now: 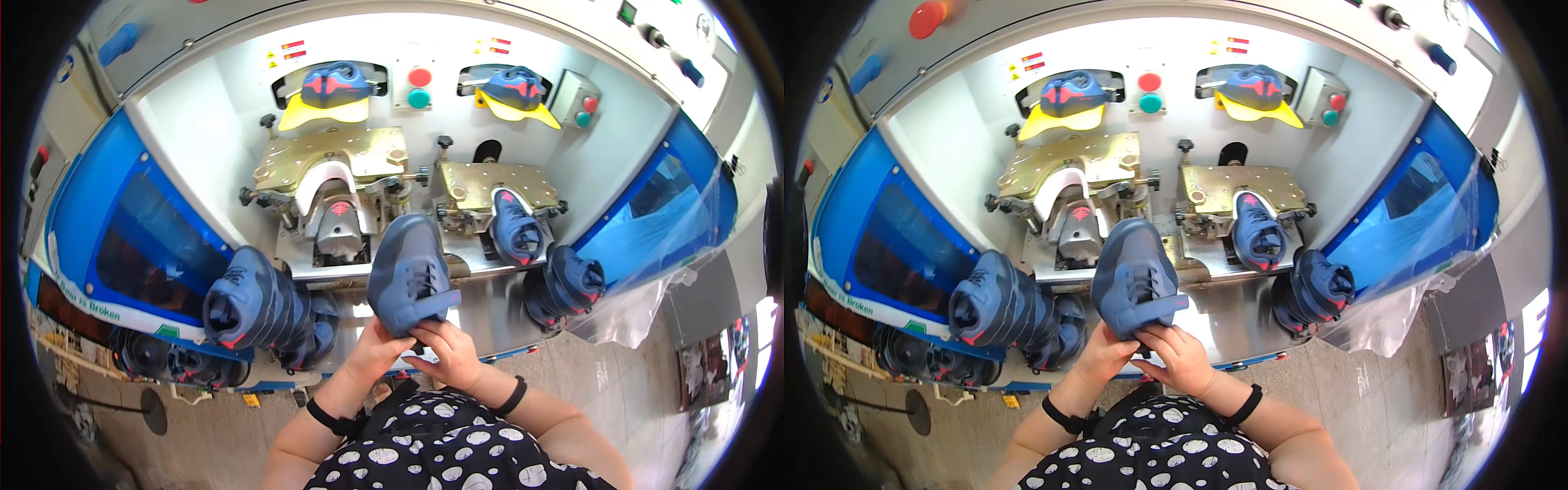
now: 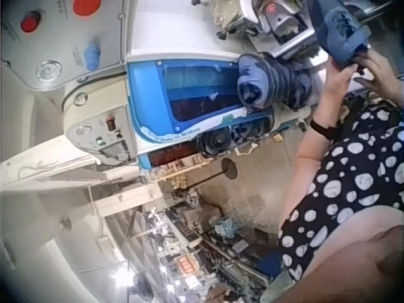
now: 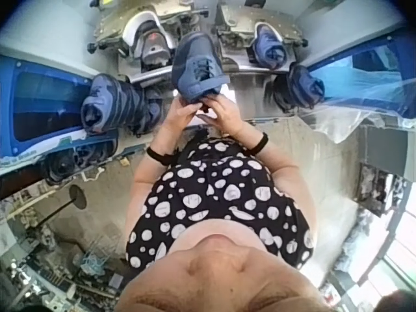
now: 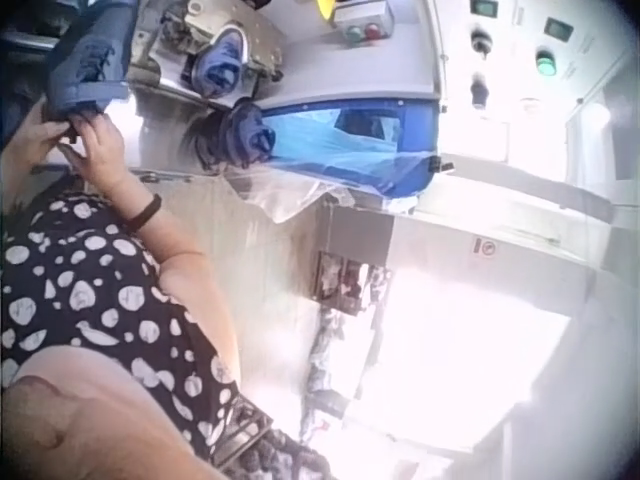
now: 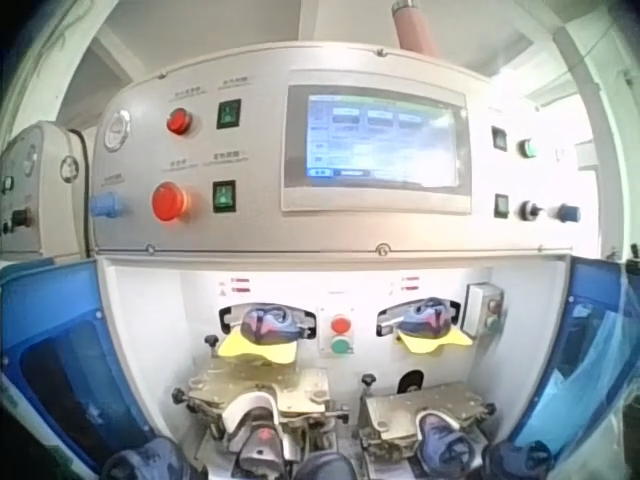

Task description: The person removes shoes from a plastic bag and places them onto a machine's molds to be processed. They press buttons on the control panel, then remove the shoes from the molds and set them aside.

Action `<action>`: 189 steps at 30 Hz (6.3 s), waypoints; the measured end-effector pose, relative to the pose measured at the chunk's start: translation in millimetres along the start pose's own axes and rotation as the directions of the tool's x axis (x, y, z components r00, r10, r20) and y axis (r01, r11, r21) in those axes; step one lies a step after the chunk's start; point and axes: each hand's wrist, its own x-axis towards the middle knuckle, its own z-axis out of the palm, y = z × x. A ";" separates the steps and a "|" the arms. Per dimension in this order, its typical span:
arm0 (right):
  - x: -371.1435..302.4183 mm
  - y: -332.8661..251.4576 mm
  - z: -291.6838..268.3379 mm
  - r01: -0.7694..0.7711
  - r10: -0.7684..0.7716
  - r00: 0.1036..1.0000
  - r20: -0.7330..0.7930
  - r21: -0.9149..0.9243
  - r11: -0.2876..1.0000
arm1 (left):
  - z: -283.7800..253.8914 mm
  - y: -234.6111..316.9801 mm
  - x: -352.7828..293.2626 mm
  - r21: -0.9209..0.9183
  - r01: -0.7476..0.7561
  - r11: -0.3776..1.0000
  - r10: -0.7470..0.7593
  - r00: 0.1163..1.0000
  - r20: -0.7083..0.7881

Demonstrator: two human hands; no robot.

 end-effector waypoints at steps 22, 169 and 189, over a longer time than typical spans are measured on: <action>-115.1 28.9 -154.5 -0.360 0.179 0.889 -0.420 -0.402 0.842 | 88.7 -27.8 105.3 0.066 0.107 0.992 -0.117 0.980 0.163; 155.8 -6.3 114.1 -0.147 0.173 0.984 0.048 -0.341 0.928 | -88.3 67.9 33.4 -0.370 -0.135 0.919 -0.022 0.921 -0.390; 167.2 22.3 121.0 0.029 0.065 0.955 0.289 -0.312 0.950 | -106.3 28.4 36.0 -0.332 -0.169 0.928 -0.034 0.849 -0.527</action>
